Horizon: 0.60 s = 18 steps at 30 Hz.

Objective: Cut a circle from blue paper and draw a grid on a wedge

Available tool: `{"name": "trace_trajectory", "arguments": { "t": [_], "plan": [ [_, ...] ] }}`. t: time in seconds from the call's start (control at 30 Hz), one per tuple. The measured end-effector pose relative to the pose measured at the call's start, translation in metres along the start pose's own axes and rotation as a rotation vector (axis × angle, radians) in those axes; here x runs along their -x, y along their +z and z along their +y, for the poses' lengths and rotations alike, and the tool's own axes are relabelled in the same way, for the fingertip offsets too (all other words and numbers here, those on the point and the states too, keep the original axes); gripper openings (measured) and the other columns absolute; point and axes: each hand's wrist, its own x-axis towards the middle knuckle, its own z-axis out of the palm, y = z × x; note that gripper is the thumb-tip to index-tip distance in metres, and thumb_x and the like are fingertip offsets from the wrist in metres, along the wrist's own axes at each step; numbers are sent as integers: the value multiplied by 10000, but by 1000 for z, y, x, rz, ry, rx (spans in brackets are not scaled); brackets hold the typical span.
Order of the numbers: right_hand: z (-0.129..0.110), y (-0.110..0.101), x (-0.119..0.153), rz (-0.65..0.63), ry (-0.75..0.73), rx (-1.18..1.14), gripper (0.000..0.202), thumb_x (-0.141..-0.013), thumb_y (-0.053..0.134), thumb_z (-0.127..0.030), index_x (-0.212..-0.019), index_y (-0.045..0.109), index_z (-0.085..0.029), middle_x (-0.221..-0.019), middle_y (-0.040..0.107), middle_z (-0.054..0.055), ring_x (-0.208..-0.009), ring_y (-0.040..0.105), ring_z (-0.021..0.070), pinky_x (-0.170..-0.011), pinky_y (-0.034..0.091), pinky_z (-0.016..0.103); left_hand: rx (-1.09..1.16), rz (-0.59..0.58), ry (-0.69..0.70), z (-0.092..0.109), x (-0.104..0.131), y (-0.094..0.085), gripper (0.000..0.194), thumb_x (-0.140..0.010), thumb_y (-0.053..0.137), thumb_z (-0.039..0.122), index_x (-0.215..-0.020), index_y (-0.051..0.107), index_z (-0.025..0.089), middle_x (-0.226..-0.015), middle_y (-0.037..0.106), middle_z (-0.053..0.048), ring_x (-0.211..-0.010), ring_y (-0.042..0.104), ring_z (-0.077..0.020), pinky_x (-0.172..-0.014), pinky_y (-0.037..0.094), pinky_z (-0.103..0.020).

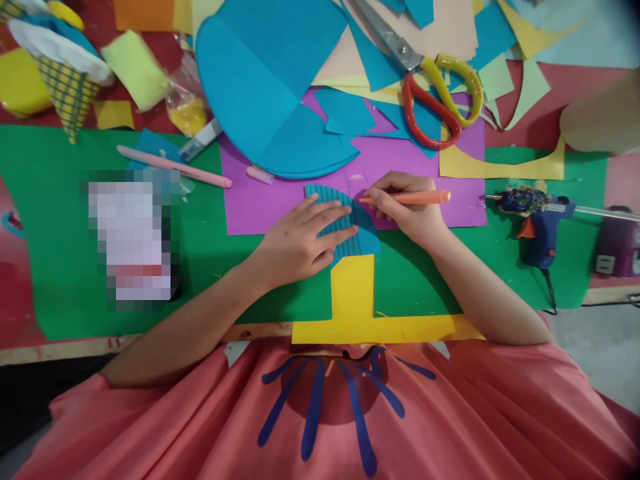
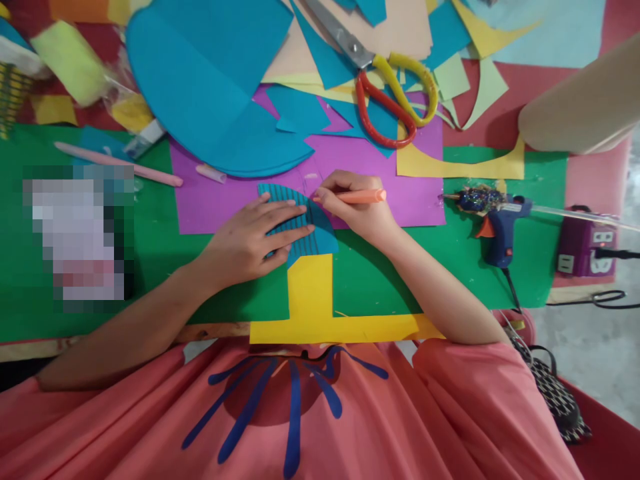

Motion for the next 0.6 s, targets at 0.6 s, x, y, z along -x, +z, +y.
{"name": "trace_trajectory", "arguments": {
  "t": [0.6],
  "plan": [
    [0, 1, -1, 6, -5, 73, 175, -809, 599, -269, -670, 634, -168, -632, 647, 5, -569, 535, 103, -554, 417, 245, 35, -16, -23, 1, 0, 0, 409, -904, 481, 135, -1280, 618, 218, -1407, 552, -112, -1298, 515, -274, -1104, 402, -521]
  ]
}}
